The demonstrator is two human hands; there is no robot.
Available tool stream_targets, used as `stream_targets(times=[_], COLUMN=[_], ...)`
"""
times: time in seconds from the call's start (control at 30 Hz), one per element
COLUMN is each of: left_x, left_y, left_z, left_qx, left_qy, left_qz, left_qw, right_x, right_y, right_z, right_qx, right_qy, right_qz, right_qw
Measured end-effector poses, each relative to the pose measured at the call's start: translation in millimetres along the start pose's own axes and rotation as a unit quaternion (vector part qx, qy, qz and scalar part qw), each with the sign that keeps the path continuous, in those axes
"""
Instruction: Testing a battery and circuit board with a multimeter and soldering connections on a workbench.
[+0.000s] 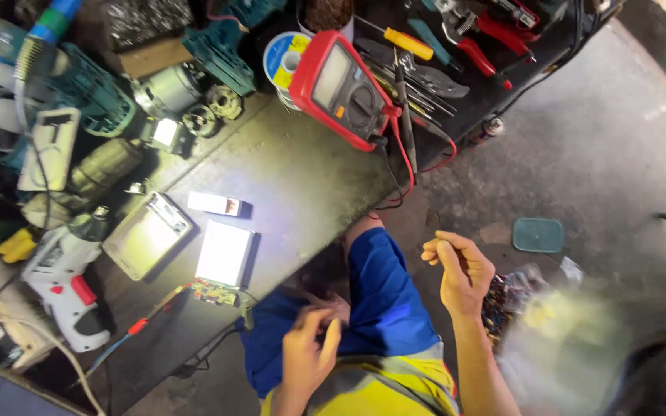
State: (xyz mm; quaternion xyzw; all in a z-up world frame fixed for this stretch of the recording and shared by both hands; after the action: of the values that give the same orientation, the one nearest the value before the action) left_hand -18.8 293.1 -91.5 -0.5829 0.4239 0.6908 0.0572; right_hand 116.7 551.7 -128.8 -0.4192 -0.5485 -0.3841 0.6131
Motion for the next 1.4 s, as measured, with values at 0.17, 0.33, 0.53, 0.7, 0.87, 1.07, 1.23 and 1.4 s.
stream_targets(times=[0.17,0.33,0.53,0.7,0.87,1.07,1.23,1.4], left_x=[230.0,347.6,350.9,292.3,277.3,300.3,254.6,189.8], left_y=[-120.8,-221.7,-225.7,-183.0,-159.4,-131.4,-119.7,-23.0], left_z=[-50.9,-88.5,-64.4,-79.4,-81.2,-72.1,-35.4,-39.2], left_qx=[0.007,0.149,0.175,0.209,0.201,0.188,0.26,-0.032], left_qy=[0.145,0.237,0.28,0.342,0.363,0.352,0.281,0.138], left_qz=[0.018,0.059,0.049,0.032,0.027,0.036,0.045,0.089], left_qw=[0.989,0.958,0.943,0.916,0.909,0.916,0.923,0.986], right_x=[29.1,106.0,149.0,123.7,133.1,118.8,124.6,164.0], right_y=[-34.3,-101.3,-209.6,-250.2,-251.6,-256.2,-243.8,-205.3], right_z=[-9.6,-15.8,5.2,25.8,28.5,34.4,30.0,49.3], right_qx=[0.037,0.219,0.306,0.345,0.359,0.327,0.312,0.148], right_qy=[-0.012,0.222,0.346,0.238,0.233,0.21,0.183,0.339], right_qz=[-0.044,-0.096,-0.151,-0.286,-0.303,-0.344,-0.262,-0.274], right_qw=[0.998,0.945,0.874,0.862,0.852,0.855,0.895,0.888])
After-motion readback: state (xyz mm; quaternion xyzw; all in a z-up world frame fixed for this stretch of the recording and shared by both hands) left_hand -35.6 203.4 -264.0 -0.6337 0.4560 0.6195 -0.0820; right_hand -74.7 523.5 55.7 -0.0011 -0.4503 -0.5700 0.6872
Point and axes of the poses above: each hand's wrist, its own z-axis towards the middle knuckle, its own y-axis out of the back of the hand, x = y × z, the point moved 7 cm from there along z, towards the middle knuckle, and after that the axes turned 6 degrees about y, right-handed, at the moved point
